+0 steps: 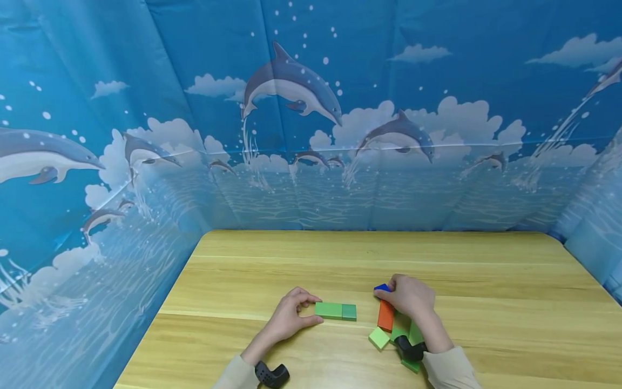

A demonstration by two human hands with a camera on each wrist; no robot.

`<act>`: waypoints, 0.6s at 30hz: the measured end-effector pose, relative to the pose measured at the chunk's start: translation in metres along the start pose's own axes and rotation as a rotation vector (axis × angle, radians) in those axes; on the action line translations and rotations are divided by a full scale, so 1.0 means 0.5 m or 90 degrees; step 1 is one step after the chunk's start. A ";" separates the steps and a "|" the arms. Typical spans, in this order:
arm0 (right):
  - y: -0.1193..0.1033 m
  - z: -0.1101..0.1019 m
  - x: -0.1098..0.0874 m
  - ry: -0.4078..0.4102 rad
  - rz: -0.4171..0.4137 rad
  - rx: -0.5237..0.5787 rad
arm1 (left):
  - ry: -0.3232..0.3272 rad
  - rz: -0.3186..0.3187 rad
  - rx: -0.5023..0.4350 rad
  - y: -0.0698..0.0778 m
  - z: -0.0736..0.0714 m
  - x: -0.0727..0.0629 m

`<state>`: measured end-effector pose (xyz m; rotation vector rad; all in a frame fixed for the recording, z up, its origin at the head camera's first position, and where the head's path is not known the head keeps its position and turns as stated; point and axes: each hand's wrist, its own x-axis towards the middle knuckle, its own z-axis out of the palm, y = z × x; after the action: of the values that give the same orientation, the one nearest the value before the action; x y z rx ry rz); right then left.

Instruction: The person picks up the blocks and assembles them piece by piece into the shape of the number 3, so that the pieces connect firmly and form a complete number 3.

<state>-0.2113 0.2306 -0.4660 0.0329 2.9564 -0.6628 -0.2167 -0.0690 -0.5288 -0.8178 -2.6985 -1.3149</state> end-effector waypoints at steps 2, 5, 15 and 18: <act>-0.007 0.002 0.002 -0.001 -0.003 -0.006 | 0.000 -0.001 0.001 0.000 0.000 0.000; -0.019 0.007 0.003 -0.002 -0.007 -0.016 | -0.003 -0.001 -0.003 0.000 0.001 0.000; -0.055 0.021 -0.001 -0.006 -0.039 -0.014 | -0.002 0.001 -0.009 -0.001 0.002 -0.001; -0.061 0.026 -0.003 -0.007 -0.048 -0.006 | -0.002 0.001 -0.007 -0.001 0.001 0.000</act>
<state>-0.2099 0.1974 -0.4647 -0.0840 2.9638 -0.6557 -0.2167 -0.0691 -0.5294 -0.8240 -2.6946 -1.3313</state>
